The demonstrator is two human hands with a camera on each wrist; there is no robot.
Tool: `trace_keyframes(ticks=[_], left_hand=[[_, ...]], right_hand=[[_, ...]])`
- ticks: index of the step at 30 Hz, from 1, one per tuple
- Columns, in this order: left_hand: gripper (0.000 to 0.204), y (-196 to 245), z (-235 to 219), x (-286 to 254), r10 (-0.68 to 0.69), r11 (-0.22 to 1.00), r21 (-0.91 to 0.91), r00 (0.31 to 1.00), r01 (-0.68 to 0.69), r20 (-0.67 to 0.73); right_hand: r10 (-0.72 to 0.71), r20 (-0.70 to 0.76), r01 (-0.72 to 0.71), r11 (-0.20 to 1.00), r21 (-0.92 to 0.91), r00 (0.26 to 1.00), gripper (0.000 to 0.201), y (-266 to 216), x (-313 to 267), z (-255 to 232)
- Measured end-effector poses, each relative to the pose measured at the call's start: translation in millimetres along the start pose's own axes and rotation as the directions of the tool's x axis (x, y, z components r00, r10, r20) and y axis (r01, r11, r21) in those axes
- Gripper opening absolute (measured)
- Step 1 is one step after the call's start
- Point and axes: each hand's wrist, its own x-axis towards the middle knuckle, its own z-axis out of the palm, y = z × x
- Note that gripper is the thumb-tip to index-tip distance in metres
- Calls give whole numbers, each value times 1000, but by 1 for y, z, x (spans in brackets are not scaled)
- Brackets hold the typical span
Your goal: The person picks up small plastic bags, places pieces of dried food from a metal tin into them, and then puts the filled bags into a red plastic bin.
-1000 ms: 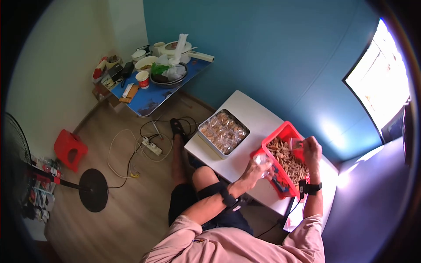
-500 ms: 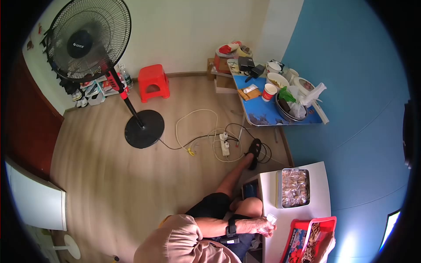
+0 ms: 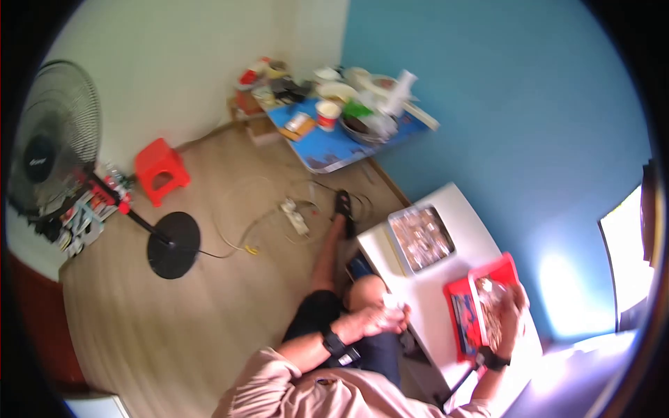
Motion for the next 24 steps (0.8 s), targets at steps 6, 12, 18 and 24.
trace_keyframes(ticks=[6,12,18,24], left_hand=[[33,23,59,-57,-43,993,100,993,54,-106],[52,19,61,-120,28,998,-47,974,-39,-224],[57,15,61,-161,100,990,-79,983,-113,-155],[29,13,55,-158,25,995,102,991,-11,-135]], right_hand=[[109,650,-195,979,62,752,4,-20,-67,104],[-290,880,482,873,81,376,4,-1,-100,190],[-317,924,719,691,70,215,11,1,-113,219],[-367,910,756,647,100,194,23,6,-118,219]])
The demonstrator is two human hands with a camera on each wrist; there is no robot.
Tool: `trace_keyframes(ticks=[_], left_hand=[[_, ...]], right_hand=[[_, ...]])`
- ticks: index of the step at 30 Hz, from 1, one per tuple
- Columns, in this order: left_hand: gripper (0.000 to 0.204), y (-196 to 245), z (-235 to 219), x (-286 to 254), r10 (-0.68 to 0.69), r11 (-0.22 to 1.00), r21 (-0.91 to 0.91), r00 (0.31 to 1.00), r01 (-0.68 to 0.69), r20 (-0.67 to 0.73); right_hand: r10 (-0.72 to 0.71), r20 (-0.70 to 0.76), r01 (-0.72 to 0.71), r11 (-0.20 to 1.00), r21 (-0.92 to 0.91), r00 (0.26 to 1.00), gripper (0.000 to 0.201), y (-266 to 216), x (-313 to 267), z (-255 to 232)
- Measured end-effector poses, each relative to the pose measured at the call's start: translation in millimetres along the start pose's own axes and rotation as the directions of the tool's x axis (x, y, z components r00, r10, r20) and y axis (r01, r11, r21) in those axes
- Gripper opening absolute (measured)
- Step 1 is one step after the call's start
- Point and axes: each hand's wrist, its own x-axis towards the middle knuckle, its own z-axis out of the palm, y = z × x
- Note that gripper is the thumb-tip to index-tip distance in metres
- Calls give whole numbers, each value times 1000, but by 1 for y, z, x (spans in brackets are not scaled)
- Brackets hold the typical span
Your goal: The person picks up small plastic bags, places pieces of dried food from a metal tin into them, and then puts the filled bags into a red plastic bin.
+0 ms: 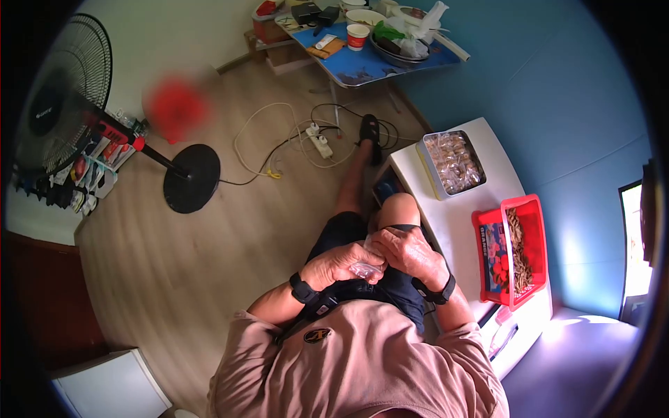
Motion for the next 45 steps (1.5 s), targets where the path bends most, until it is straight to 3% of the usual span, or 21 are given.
trace_keyframes(ticks=[2,4,8,10,12,14,16,18,19,26,34,35,37,38,40,42,44,45], left_hand=[[16,-1,-1,2,-19,999,25,1000,19,-5],[15,2,6,1,-24,998,63,1000,25,-9],[26,9,13,8,-40,991,125,999,39,10],[36,6,9,12,-43,999,-10,998,42,-37],[44,2,-8,20,-17,998,-65,1000,17,-3],[47,0,-19,25,-11,998,-69,1000,11,-9],[51,3,-23,28,3,997,-74,1000,-4,-14],[54,8,-22,30,19,997,-73,999,-22,-43],[56,10,-23,33,16,997,-76,998,-20,-54],[50,19,-38,48,-16,991,-136,992,-1,-122],[42,37,-39,60,-24,999,-47,989,17,-147],[42,40,-35,61,-24,999,-45,989,17,-148],[31,51,-23,63,93,986,158,953,-48,-289],[31,55,-19,64,99,985,164,953,-53,-288],[20,64,-6,63,249,921,375,894,-101,-372],[20,74,10,61,315,880,459,872,-121,-374],[21,82,26,58,423,777,617,830,-126,-363],[20,88,41,55,464,705,703,812,-95,-355]], right_hand=[[23,4,-23,1000,-9,1000,26,2,-4,2],[12,21,-12,1000,15,1000,26,4,-5,1],[14,26,-16,996,87,1000,22,20,-12,-2],[101,-35,-99,994,53,994,12,31,-15,-21],[253,-284,-256,966,26,925,15,69,-26,-32],[505,-461,-519,848,107,730,18,112,-37,-48],[523,-563,-658,752,-49,640,25,139,-43,-79],[511,-599,-739,639,-215,616,33,166,-50,-99],[572,-561,-774,594,-219,598,44,178,-54,-104],[768,-384,-853,401,-334,512,43,226,-56,-96],[716,-455,-847,419,-327,530,14,233,-64,-100],[679,-475,-828,476,-295,560,11,228,-63,-100],[635,-501,-802,535,-265,589,8,216,-57,-99],[625,-517,-801,546,-246,585,8,207,-53,-97],[604,-535,-789,572,-224,590,8,189,-45,-97],[538,-555,-713,684,-152,635,9,166,-38,-100],[529,-560,-702,699,-138,637,8,144,-33,-105],[568,-496,-655,755,-3,657,7,134,-33,-106]])
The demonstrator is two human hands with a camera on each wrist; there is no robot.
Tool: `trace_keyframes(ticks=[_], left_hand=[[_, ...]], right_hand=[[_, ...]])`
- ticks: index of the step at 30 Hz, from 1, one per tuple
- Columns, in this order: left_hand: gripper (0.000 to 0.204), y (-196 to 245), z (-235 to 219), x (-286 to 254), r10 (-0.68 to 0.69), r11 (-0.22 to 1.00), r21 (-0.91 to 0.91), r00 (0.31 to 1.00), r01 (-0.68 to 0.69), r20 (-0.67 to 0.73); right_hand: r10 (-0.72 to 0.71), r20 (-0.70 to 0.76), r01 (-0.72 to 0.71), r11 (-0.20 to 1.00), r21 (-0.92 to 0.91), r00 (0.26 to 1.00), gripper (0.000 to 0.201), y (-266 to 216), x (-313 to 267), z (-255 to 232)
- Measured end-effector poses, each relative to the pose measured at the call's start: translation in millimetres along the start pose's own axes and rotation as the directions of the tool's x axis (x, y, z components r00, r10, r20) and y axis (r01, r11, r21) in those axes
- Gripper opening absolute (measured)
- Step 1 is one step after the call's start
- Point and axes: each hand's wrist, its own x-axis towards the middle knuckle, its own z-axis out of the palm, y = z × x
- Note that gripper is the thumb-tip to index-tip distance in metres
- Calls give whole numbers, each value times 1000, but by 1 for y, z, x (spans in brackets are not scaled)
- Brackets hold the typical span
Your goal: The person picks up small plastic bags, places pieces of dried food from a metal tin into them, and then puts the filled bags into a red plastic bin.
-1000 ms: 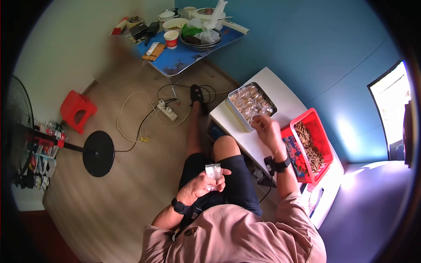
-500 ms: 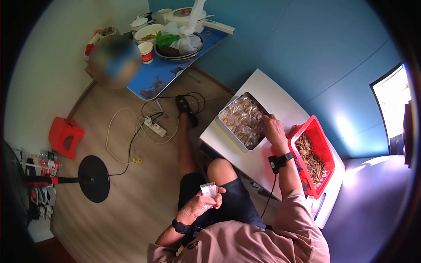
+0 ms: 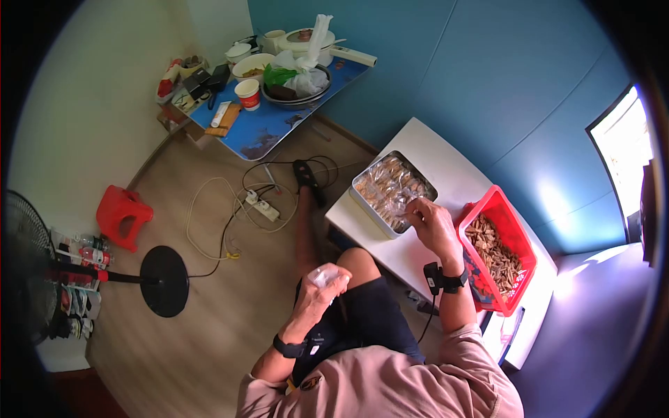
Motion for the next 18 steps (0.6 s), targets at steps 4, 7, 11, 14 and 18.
trace_keyframes(ticks=[4,7,11,14,18], left_hand=[[22,39,18,-17,252,930,281,968,-238,-14],[25,33,30,-27,309,882,374,951,-285,-2],[23,5,34,-40,271,790,554,960,-263,69],[21,-6,42,-56,241,778,589,970,-219,43],[19,-15,44,-66,170,787,600,985,-143,12]], right_hand=[[-70,313,-23,959,284,947,8,-47,-22,-23],[-251,451,102,939,328,857,10,-55,-42,-17],[-323,536,81,902,425,780,12,-70,-65,-8],[-378,558,169,906,389,739,14,-69,-80,4],[-368,580,155,910,384,726,14,-73,-91,8]])
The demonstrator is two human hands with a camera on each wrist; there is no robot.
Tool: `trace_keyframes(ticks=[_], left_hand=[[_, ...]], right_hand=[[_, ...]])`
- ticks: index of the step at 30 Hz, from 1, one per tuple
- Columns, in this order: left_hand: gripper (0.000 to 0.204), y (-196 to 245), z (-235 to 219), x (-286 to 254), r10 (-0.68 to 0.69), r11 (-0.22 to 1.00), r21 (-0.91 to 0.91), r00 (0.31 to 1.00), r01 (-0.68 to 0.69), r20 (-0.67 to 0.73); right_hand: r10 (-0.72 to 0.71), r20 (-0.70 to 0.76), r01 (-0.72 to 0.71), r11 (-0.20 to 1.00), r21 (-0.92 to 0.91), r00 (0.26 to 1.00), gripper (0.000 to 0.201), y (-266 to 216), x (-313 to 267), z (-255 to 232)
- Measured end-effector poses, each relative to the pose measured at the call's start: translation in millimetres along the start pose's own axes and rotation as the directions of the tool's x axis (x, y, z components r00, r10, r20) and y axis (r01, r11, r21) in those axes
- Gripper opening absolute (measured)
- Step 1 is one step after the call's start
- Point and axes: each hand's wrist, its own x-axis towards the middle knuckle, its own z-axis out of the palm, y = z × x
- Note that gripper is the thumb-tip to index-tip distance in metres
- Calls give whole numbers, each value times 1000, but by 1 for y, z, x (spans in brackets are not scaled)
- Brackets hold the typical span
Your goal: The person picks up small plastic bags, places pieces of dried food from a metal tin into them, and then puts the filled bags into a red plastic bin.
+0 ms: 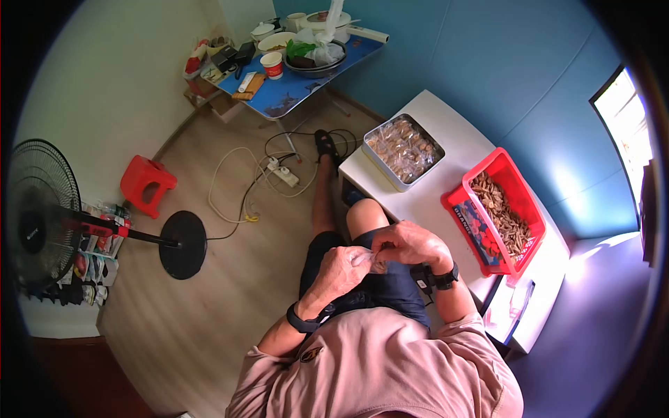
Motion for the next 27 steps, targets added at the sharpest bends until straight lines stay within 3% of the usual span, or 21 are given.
trace_keyframes(ticks=[2,3,5,6,7,9,11,14,16,24,27], left_hand=[[19,-7,2,-1,-20,999,-27,1000,21,14],[18,-10,1,0,-56,990,-127,997,62,50],[17,-15,2,2,-90,969,-221,991,110,97],[15,-16,2,3,-133,937,-310,985,161,111],[13,-16,2,3,-174,893,-396,976,211,129],[15,-17,2,5,-195,881,-409,971,237,142],[14,-26,8,6,-224,854,-455,968,252,115],[15,-31,17,8,-198,820,-529,976,218,94],[16,-27,19,9,-180,842,-502,980,198,85],[22,-24,15,11,-193,857,-474,979,204,72],[22,-20,11,11,-219,811,-527,967,253,127]], right_hand=[[2,-23,-2,999,41,1000,16,0,-2,6],[3,-27,-1,999,46,1000,16,-2,-3,10],[70,-406,-64,998,29,911,14,-12,-6,21],[96,-480,-80,995,53,872,16,-17,-9,24],[101,-482,-84,995,57,870,16,-19,-14,29],[281,-469,-148,942,301,837,16,-22,-23,38],[331,-359,-210,918,336,873,19,-18,-27,45],[374,-331,-244,895,373,866,26,-2,-25,63],[455,-254,-176,710,682,854,36,5,-24,71],[485,-114,-223,583,782,867,28,19,-14,71],[506,-101,-222,537,814,856,25,24,-11,75]])
